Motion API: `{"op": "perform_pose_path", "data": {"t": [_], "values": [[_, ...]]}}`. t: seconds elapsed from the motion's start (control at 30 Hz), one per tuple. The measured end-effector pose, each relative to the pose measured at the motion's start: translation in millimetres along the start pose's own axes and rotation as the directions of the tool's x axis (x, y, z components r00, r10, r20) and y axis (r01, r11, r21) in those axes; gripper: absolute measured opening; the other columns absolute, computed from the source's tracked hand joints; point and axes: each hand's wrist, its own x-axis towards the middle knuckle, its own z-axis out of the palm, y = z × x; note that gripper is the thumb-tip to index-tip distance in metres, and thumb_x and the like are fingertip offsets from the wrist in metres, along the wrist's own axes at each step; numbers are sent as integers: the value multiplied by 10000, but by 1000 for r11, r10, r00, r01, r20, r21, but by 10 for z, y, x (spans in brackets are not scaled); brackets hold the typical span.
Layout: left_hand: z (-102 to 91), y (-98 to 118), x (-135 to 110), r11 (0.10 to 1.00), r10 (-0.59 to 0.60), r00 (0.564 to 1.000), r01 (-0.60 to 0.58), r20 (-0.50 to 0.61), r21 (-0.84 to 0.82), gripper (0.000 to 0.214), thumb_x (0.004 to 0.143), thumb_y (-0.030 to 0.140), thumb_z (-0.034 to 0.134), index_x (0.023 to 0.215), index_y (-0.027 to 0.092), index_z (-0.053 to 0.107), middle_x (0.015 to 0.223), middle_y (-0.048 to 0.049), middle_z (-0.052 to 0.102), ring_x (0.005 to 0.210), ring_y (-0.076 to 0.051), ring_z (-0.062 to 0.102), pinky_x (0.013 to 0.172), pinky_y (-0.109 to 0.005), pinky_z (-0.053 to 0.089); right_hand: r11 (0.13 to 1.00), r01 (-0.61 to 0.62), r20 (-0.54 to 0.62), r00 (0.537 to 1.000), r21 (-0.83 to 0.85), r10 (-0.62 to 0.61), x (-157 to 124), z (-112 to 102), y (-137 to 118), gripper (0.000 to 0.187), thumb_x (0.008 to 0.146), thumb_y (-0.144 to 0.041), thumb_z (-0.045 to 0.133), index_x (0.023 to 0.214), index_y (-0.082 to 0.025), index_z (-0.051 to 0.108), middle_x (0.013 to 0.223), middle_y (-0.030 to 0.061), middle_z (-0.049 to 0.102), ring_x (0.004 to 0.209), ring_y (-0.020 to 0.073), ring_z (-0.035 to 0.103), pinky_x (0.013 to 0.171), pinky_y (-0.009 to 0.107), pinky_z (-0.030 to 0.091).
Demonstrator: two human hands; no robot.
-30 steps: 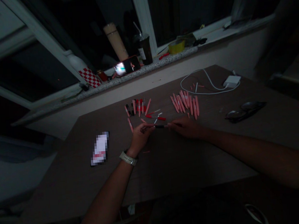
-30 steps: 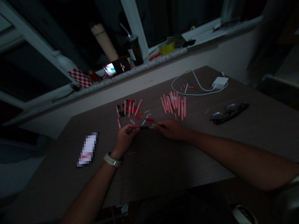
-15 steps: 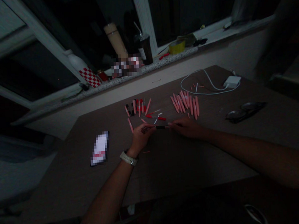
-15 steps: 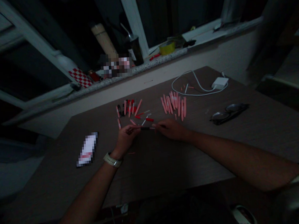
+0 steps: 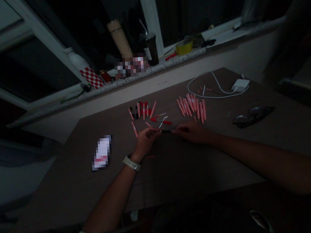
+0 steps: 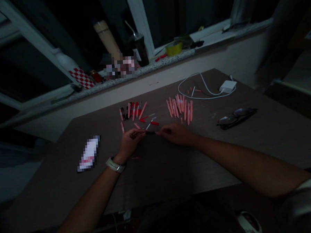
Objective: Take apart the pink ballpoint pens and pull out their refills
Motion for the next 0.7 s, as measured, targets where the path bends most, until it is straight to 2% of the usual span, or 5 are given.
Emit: {"op": "perform_pose_path", "data": {"t": [0.2,0.4,0.5,0.63,0.7], "values": [[2,-10,-5,1000,-10,1000,10,11,-9,273,693,334,827,894,169,740,836,-55,744,764,-175,681,663,-265,519,1000,-17,40,999,15,17,-1,4,4,503,976,-570,424,780,-193,693,578,-19,556,548,137,517,542,265,308],[-5,-33,-2,1000,-13,1000,13,-4,9,274,701,332,822,895,156,739,831,-58,740,748,-166,671,631,-243,499,1000,-20,-45,999,7,20,-5,21,-1,356,853,-549,654,926,-201,673,734,0,642,638,145,553,569,251,343],[-11,-36,2,999,-27,1000,27,4,39,275,715,326,811,912,148,740,839,-59,737,741,-154,665,620,-228,487,1000,-1,-14,1000,12,1,0,19,5,357,908,-539,585,861,-194,665,712,6,642,643,146,568,577,251,350],[-16,-37,8,999,-15,1000,15,10,50,289,713,327,813,919,139,738,850,-61,734,750,-150,660,627,-222,479,999,-32,40,999,19,31,4,24,20,471,979,-552,443,807,-192,693,593,-8,591,557,139,541,546,261,328],[-17,-37,9,999,-9,1000,8,13,48,291,711,327,815,916,137,736,849,-61,731,754,-150,659,638,-225,479,1000,-24,29,999,11,23,5,32,35,426,955,-557,496,864,-198,706,625,-8,617,572,141,552,548,260,333]]}}
